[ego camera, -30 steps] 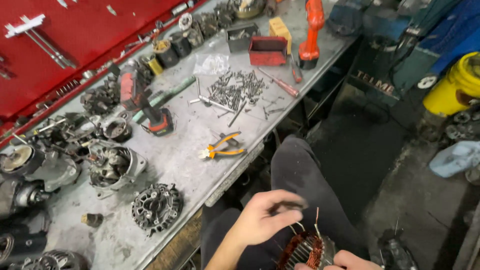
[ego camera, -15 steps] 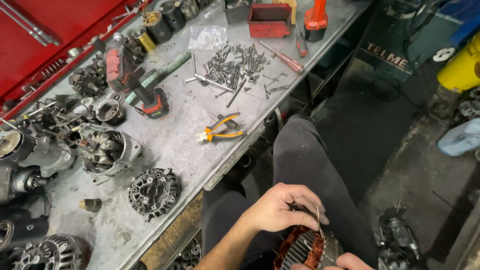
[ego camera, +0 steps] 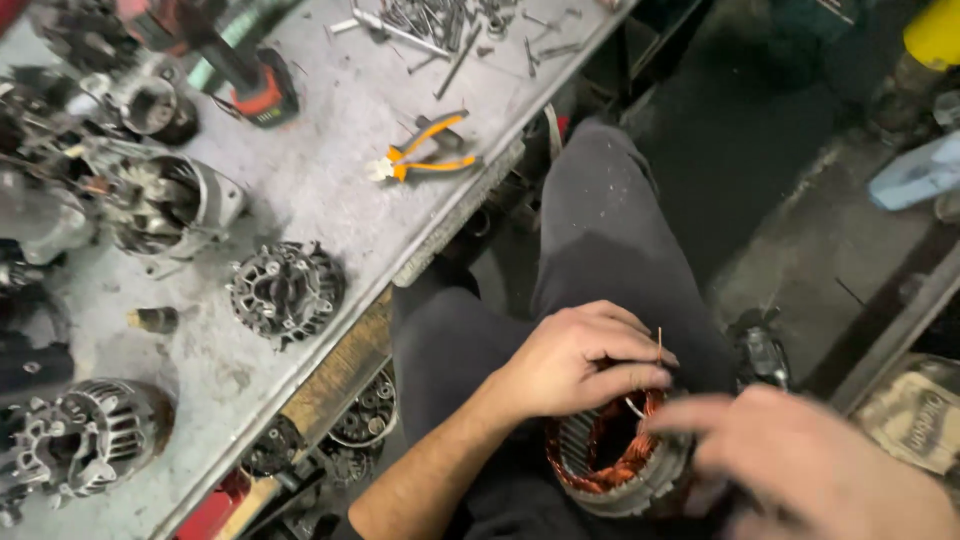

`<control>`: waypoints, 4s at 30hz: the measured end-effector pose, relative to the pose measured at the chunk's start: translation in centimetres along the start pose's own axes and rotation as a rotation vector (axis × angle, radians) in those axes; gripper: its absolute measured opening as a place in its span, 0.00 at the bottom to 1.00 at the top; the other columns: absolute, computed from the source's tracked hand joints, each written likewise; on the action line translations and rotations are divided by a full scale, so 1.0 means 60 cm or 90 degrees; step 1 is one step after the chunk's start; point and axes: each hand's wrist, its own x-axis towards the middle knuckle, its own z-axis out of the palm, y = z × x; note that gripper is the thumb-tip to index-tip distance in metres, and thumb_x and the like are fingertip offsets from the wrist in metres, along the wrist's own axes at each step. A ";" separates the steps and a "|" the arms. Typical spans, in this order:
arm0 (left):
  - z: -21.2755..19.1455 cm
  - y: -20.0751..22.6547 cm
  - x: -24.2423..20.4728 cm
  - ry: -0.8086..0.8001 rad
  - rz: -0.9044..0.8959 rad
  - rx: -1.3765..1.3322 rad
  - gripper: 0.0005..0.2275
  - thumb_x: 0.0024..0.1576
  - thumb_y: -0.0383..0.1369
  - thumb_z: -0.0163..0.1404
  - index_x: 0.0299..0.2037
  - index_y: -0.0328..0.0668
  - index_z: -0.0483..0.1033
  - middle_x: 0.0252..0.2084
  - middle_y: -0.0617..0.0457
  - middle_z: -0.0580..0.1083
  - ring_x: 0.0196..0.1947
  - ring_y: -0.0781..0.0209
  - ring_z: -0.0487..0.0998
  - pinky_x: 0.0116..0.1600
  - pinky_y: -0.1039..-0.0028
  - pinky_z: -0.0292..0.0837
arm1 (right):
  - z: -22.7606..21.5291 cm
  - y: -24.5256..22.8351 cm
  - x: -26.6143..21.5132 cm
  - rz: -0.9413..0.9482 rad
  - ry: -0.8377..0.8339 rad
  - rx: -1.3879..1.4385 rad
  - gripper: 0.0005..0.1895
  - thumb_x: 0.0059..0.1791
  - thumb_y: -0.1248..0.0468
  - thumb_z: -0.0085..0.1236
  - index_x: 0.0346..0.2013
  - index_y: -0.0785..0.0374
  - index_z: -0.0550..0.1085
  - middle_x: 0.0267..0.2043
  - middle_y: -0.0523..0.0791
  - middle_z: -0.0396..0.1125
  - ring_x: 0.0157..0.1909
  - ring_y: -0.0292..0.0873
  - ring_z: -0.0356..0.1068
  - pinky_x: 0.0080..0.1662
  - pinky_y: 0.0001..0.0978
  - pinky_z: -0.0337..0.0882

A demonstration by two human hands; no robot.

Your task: The person holds a motor stator on their lap and uses a small metal tool to scrape and clean the copper windings. They rotate the stator to access different sections and continue the scraping process throughout the video.

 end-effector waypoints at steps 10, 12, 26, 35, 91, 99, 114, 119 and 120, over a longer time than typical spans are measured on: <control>0.035 0.029 0.018 0.014 -0.059 0.129 0.07 0.57 0.39 0.59 0.37 0.48 0.85 0.30 0.54 0.80 0.30 0.55 0.79 0.40 0.67 0.75 | -0.027 0.048 0.017 0.453 -0.053 -0.415 0.15 0.47 0.49 0.61 0.26 0.53 0.70 0.22 0.43 0.67 0.26 0.48 0.72 0.30 0.42 0.72; 0.037 0.037 0.020 0.018 -0.056 0.130 0.07 0.57 0.39 0.59 0.36 0.48 0.85 0.28 0.54 0.79 0.29 0.55 0.79 0.39 0.66 0.75 | -0.034 0.038 0.011 0.417 -0.011 -0.436 0.16 0.47 0.51 0.61 0.23 0.55 0.67 0.20 0.43 0.65 0.24 0.48 0.71 0.28 0.41 0.71; 0.035 0.025 0.016 0.002 -0.049 0.129 0.06 0.56 0.39 0.60 0.36 0.50 0.86 0.27 0.55 0.79 0.28 0.58 0.78 0.36 0.68 0.73 | -0.024 0.036 -0.027 0.596 0.022 -0.383 0.12 0.47 0.50 0.57 0.26 0.52 0.71 0.21 0.43 0.67 0.24 0.48 0.72 0.28 0.42 0.71; 0.014 0.015 0.013 -0.018 -0.051 0.021 0.05 0.56 0.36 0.61 0.39 0.51 0.86 0.29 0.57 0.80 0.29 0.62 0.76 0.40 0.71 0.74 | -0.033 0.038 -0.008 0.642 0.012 -0.537 0.19 0.55 0.49 0.50 0.25 0.54 0.66 0.21 0.42 0.64 0.27 0.44 0.72 0.32 0.35 0.72; -0.031 0.036 0.040 -0.125 -0.180 -0.057 0.13 0.58 0.35 0.59 0.51 0.41 0.80 0.41 0.51 0.82 0.42 0.62 0.85 0.48 0.73 0.80 | -0.019 0.056 -0.039 0.621 0.085 -0.307 0.15 0.54 0.51 0.55 0.33 0.58 0.72 0.21 0.46 0.67 0.23 0.52 0.70 0.29 0.42 0.69; -0.012 0.003 0.038 -0.121 -0.191 -0.256 0.07 0.59 0.29 0.59 0.45 0.38 0.81 0.40 0.54 0.83 0.44 0.66 0.85 0.54 0.73 0.81 | -0.020 0.017 0.008 0.468 0.217 -0.160 0.13 0.48 0.57 0.57 0.41 0.63 0.74 0.30 0.50 0.73 0.29 0.55 0.74 0.31 0.43 0.73; 0.022 0.029 0.026 -0.064 -0.023 0.109 0.07 0.56 0.40 0.59 0.37 0.50 0.85 0.32 0.57 0.80 0.35 0.60 0.81 0.50 0.65 0.74 | -0.019 0.011 0.014 0.469 0.050 -0.369 0.19 0.49 0.50 0.57 0.21 0.57 0.66 0.13 0.46 0.63 0.16 0.50 0.69 0.22 0.44 0.70; 0.031 0.029 0.024 -0.049 -0.003 0.135 0.06 0.57 0.39 0.59 0.38 0.49 0.85 0.30 0.55 0.79 0.31 0.58 0.79 0.40 0.68 0.74 | -0.020 0.009 0.003 0.540 0.032 -0.387 0.19 0.48 0.48 0.58 0.22 0.56 0.67 0.15 0.47 0.64 0.15 0.51 0.69 0.20 0.45 0.69; 0.030 0.037 0.024 -0.054 -0.001 0.140 0.06 0.56 0.39 0.59 0.36 0.50 0.85 0.28 0.55 0.79 0.29 0.58 0.79 0.38 0.67 0.72 | -0.016 0.010 -0.006 0.558 0.020 -0.437 0.20 0.49 0.47 0.54 0.21 0.55 0.67 0.14 0.45 0.63 0.16 0.48 0.68 0.22 0.42 0.69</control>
